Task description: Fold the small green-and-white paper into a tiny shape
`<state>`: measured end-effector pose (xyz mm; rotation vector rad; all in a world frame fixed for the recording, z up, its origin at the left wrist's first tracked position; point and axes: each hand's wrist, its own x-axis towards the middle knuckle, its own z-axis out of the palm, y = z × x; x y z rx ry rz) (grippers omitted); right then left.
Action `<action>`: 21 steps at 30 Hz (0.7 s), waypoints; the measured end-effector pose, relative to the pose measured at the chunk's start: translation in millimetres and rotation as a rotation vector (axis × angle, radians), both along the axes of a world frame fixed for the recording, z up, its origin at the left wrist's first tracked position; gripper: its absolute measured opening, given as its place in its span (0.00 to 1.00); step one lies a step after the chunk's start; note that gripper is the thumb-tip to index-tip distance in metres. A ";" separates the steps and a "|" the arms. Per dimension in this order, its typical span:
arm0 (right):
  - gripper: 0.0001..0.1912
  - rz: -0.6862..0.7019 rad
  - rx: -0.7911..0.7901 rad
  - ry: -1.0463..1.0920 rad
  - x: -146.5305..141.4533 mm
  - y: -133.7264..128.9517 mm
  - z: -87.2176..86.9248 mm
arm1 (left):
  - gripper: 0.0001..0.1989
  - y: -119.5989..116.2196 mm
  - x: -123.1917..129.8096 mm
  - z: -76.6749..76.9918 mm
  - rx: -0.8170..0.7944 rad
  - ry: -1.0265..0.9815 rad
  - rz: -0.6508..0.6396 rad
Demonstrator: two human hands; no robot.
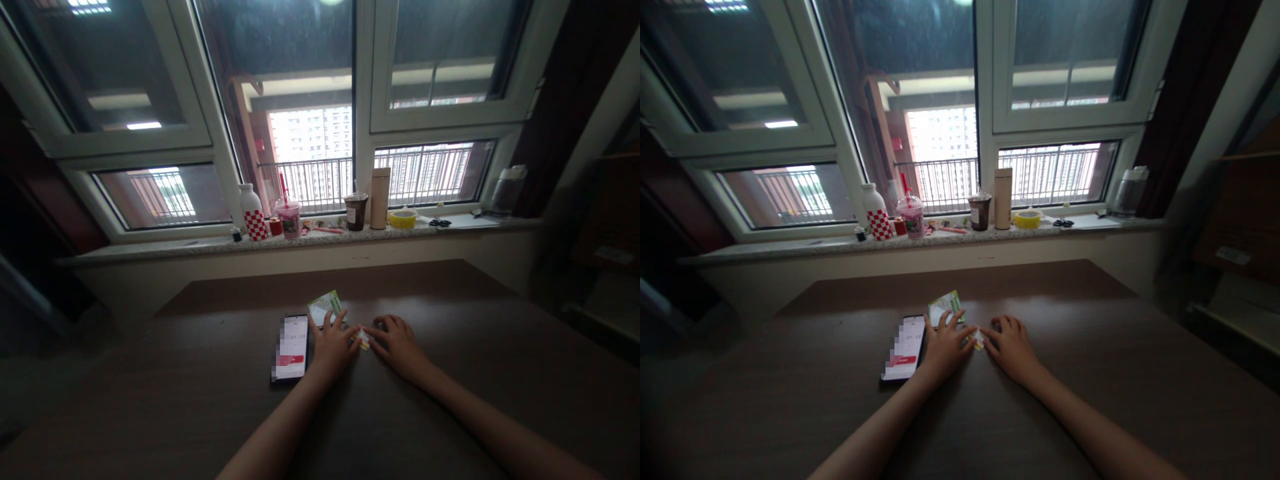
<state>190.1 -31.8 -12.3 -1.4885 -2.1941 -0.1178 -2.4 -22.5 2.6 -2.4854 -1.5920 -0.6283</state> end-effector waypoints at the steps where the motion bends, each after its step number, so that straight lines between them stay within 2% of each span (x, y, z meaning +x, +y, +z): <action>1: 0.16 -0.002 -0.003 -0.001 -0.5 -0.4 1.1 | 0.13 -0.5 0.6 0.7 0.009 0.003 -0.002; 11: 0.16 -0.024 -0.026 0.002 -2.6 -4.4 6.3 | 0.06 -5.2 3.5 9.4 0.062 -0.022 -0.029; 21: 0.16 -0.035 -0.030 0.011 -2.1 -3.2 5.3 | 0.08 -8.7 1.9 14.9 0.032 -0.058 -0.034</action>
